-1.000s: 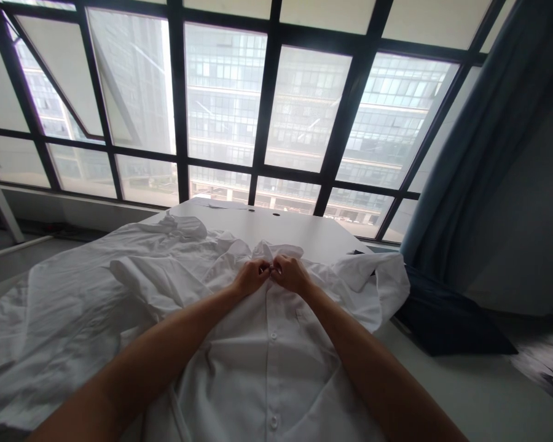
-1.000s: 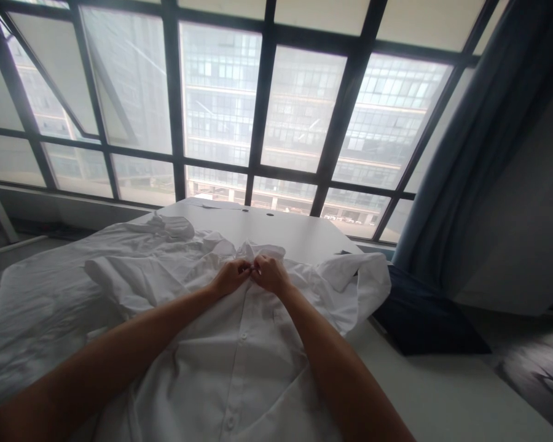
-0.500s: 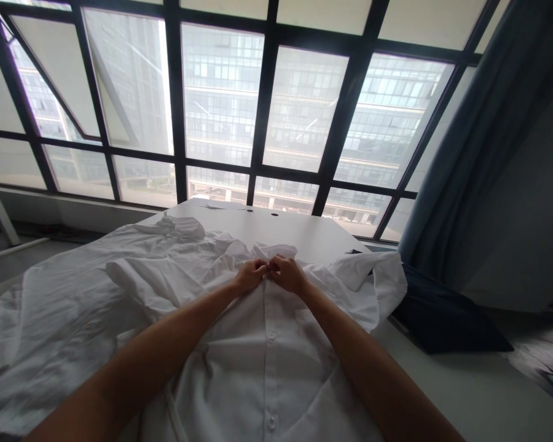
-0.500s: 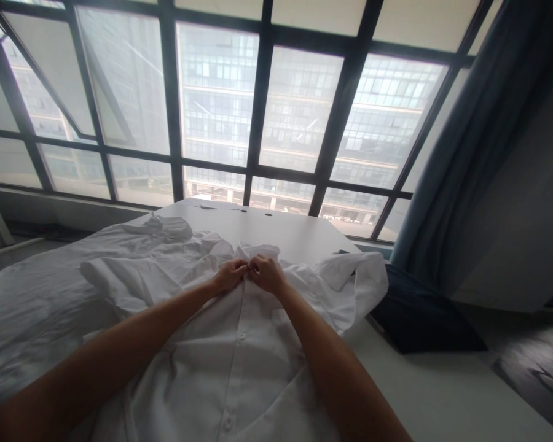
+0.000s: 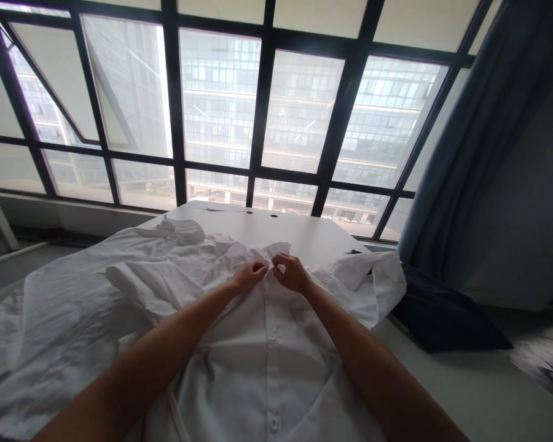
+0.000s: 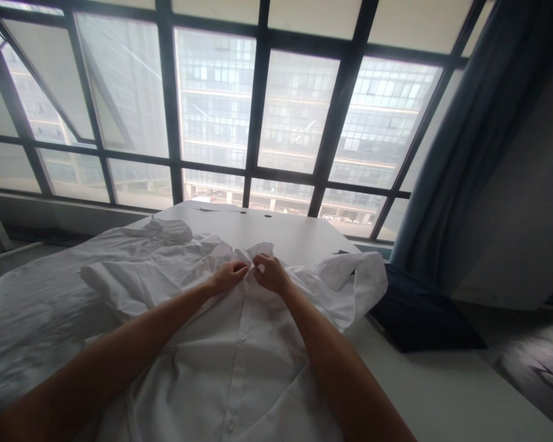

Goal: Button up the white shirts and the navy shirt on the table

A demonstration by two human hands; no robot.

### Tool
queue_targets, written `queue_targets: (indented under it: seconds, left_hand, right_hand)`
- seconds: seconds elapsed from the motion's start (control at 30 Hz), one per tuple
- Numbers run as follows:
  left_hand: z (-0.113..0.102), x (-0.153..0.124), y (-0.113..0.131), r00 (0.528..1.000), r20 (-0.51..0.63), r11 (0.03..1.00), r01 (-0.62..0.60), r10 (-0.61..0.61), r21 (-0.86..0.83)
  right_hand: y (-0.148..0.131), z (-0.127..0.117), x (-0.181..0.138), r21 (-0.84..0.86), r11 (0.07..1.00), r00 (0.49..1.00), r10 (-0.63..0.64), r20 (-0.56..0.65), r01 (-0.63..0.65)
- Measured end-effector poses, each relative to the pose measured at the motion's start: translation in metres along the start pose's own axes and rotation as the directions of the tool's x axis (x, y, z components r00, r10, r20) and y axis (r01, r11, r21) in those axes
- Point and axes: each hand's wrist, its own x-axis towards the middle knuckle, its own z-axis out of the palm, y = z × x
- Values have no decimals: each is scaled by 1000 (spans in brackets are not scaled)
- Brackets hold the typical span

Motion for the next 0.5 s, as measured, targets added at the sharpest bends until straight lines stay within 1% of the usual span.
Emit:
queue_targets:
  seconds: [0.07,0.13,0.2,0.23,0.3,0.33,0.4,0.5]
  left_hand:
    - [-2,-3,-2,997,12,975,-74,73,208]
    - [-5,-6,-4,992,97,925,-111,81,363]
    - [-11,-7,-5,976,214,902,-132,46,411]
    - [-15,-7,-5,964,264,902,-145,37,406]
    - [-21,-7,-6,944,325,907,-184,56,377]
    - [-24,-7,-6,939,336,911,-202,75,360]
    - [-26,-8,-7,937,328,919,-231,121,320]
    - [-24,-9,-7,940,277,931,-271,201,243]
  right_hand:
    - [10,-10,-2,-109,985,990,132,-51,-136]
    - [19,-17,-6,-224,922,949,298,-105,-315]
    - [23,-18,-9,-316,833,889,448,-98,-455]
    - [22,-18,-10,-353,795,861,504,-68,-493]
    - [15,-16,-9,-419,744,818,575,8,-520]
    - [10,-15,-7,-450,731,805,592,43,-513]
    - [-2,-18,-1,-512,708,790,607,88,-487]
    - [-21,-28,10,-554,692,786,610,104,-464]
